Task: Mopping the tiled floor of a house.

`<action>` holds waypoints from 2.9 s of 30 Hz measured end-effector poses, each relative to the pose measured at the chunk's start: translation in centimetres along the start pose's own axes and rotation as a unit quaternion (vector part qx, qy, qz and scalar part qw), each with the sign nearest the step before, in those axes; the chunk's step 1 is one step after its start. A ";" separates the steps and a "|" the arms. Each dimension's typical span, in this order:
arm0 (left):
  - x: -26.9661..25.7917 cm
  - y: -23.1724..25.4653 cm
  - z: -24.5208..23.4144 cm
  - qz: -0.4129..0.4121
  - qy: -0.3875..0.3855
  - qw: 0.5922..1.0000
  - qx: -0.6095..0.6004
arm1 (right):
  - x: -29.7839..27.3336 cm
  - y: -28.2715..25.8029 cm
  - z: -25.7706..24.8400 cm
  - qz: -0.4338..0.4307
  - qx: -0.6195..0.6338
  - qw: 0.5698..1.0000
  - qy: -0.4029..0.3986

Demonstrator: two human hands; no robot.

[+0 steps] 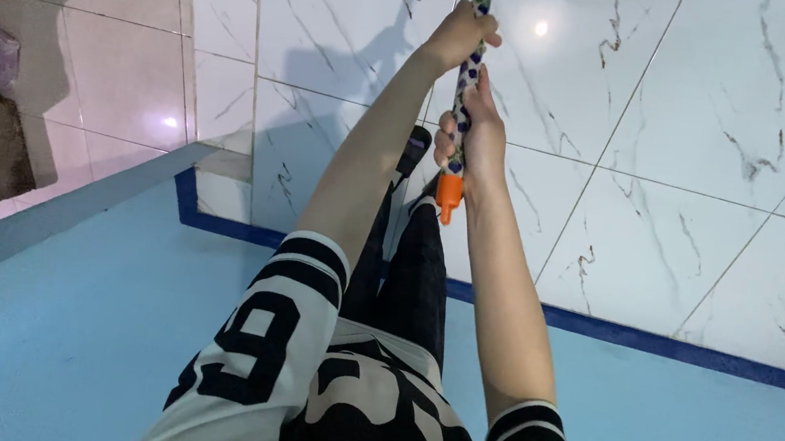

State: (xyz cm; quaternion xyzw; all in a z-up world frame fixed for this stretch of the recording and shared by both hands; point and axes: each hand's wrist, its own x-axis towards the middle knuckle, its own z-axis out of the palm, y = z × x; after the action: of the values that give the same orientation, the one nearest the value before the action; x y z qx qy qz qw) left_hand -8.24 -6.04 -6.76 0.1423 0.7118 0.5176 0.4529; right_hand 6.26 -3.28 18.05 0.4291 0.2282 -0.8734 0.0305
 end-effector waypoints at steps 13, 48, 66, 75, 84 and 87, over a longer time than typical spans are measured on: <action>-11.1 1.7 13.9 -0.019 -0.089 0.994 -0.069 | -14.9 -0.1 -11.3 0.012 -0.017 0.999 0.035; -28.0 26.2 39.6 -0.148 -0.349 0.924 -0.059 | -47.3 -7.1 -16.7 -0.563 -0.424 0.520 0.482; -7.6 21.8 30.6 -0.215 -0.319 0.915 0.126 | -28.7 -11.2 -9.4 -0.634 -0.113 0.709 0.287; -11.6 18.4 38.0 -0.164 -0.442 0.841 0.266 | -33.2 -6.4 -11.7 -0.610 -0.037 0.676 0.412; -23.9 13.4 45.9 -0.151 -0.576 0.686 0.419 | -38.5 1.4 -11.3 -0.563 0.069 0.562 0.603; -28.1 9.7 46.4 -0.174 -0.615 0.653 0.406 | -39.8 4.9 -10.6 -0.548 0.122 0.531 0.635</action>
State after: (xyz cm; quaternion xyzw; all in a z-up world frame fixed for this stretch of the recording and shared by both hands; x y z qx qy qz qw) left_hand 41.37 7.44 13.17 0.4718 0.4209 -0.1171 0.7659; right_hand 40.32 -8.85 41.02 0.6610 0.2692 -0.2358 -0.6595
